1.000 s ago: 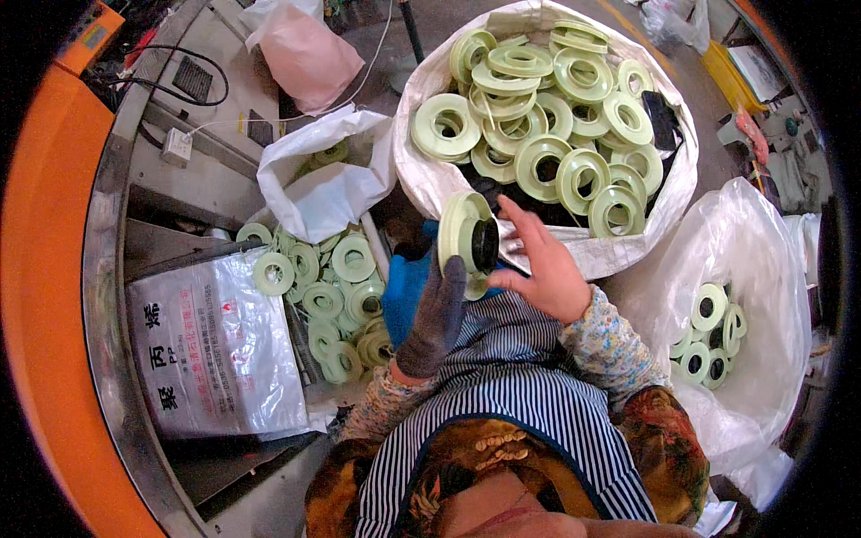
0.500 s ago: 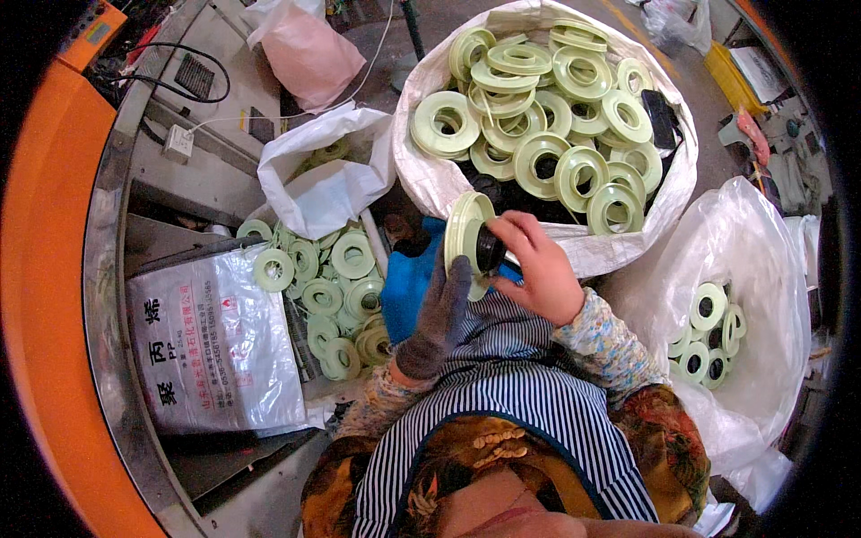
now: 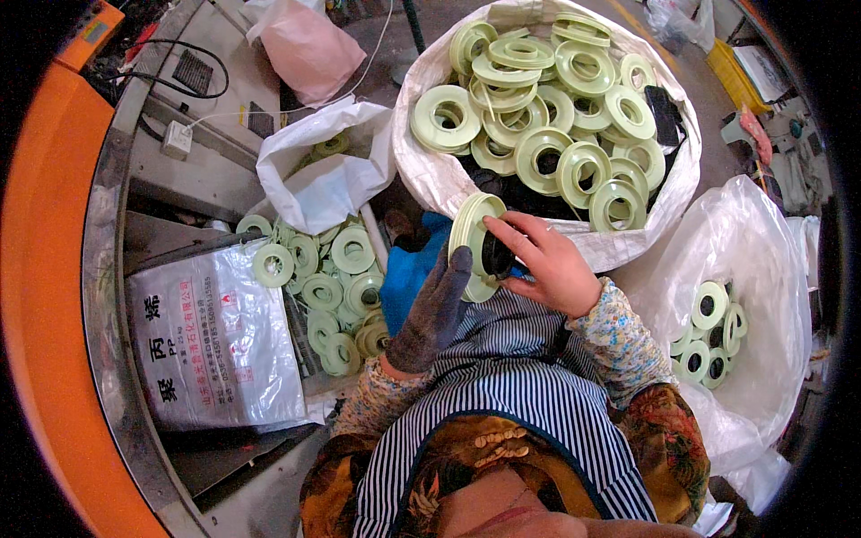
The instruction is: The person picks light green circular plastic rings and black rubber inserts from a large sack, presses the inserts into the rings, and places the assembled units into a second sack. The process is repeated continuously throughout the clip.
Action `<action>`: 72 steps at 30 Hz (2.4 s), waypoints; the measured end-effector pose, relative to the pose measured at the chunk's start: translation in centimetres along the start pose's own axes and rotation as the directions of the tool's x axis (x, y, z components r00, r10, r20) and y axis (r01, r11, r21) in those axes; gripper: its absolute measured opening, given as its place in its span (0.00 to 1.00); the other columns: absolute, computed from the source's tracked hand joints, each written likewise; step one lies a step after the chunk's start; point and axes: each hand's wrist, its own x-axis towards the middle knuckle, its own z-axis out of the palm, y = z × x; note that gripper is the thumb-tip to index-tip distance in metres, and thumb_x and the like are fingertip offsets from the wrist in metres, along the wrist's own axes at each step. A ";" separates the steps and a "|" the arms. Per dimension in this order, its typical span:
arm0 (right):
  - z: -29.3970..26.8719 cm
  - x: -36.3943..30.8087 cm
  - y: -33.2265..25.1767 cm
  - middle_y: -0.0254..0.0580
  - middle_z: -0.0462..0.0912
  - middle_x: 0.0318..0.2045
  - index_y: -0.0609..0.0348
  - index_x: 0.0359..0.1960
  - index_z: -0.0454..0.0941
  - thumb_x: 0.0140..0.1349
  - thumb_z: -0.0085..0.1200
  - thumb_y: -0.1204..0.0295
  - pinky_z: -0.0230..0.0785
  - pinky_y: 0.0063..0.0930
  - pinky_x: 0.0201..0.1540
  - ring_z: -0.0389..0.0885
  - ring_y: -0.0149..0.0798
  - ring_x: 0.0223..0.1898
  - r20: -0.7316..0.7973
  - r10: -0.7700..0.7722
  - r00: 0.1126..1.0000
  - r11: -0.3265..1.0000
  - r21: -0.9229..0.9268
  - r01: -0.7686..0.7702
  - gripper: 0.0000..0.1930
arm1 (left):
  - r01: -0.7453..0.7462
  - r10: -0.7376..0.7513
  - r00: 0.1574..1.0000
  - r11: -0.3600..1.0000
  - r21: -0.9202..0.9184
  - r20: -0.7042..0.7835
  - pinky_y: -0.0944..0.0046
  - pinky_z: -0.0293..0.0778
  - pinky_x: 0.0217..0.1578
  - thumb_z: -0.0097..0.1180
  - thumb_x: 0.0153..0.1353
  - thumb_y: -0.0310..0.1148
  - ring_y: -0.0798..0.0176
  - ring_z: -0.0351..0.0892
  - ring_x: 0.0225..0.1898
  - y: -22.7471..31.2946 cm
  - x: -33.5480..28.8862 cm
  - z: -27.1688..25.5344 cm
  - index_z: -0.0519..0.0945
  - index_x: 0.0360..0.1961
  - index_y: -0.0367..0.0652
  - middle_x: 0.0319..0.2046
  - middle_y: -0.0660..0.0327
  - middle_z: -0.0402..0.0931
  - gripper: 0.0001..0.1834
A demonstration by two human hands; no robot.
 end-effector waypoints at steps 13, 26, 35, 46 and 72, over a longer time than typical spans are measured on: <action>2.2 -1.3 0.5 0.57 0.72 0.57 0.53 0.71 0.55 0.51 0.67 0.55 0.73 0.42 0.49 0.78 0.55 0.50 -0.092 0.087 0.992 0.985 0.155 -0.072 0.47 | 0.081 -0.079 0.996 0.995 -0.052 0.037 0.58 0.62 0.65 0.33 0.76 0.32 0.48 0.64 0.65 1.9 0.9 0.3 0.53 0.69 0.33 0.65 0.41 0.57 0.24; 6.4 -1.6 3.1 0.39 0.79 0.25 0.63 0.49 0.74 0.65 0.55 0.53 0.70 0.30 0.23 0.75 0.33 0.21 0.298 0.641 0.707 0.263 0.780 -0.568 0.24 | 0.489 -0.535 0.842 0.705 -0.513 0.067 0.56 0.51 0.69 0.38 0.74 0.44 0.48 0.53 0.71 -0.2 1.5 4.2 0.53 0.71 0.35 0.70 0.45 0.53 0.32; -0.7 -3.7 8.9 0.42 0.76 0.51 0.57 0.67 0.60 0.68 0.49 0.54 0.74 0.29 0.32 0.75 0.33 0.34 0.334 0.662 0.670 -0.633 0.728 0.263 0.31 | 0.420 -0.380 0.879 0.904 0.087 -0.289 0.46 0.58 0.64 0.55 0.63 0.36 0.40 0.65 0.62 -8.1 4.5 1.9 0.66 0.64 0.35 0.60 0.43 0.68 0.30; 10.7 4.9 14.4 0.42 0.75 0.40 0.52 0.37 0.79 0.53 0.53 0.71 0.74 0.39 0.41 0.77 0.46 0.44 -0.042 0.151 0.988 0.877 -0.456 -0.153 0.10 | -0.093 -0.248 0.935 0.514 0.852 0.252 0.48 0.51 0.68 0.60 0.57 0.40 0.46 0.65 0.62 -18.3 16.1 1.6 0.67 0.65 0.47 0.55 0.50 0.73 0.34; 2.0 1.2 3.9 0.49 0.70 0.55 0.49 0.62 0.70 0.42 0.68 0.73 0.68 0.42 0.57 0.72 0.53 0.53 -0.252 0.050 0.966 0.996 0.079 -0.031 0.39 | 0.068 -0.053 0.997 0.949 0.307 -0.057 0.56 0.73 0.55 0.70 0.50 0.27 0.47 0.76 0.55 -1.2 7.4 0.3 0.69 0.59 0.33 0.54 0.46 0.74 0.35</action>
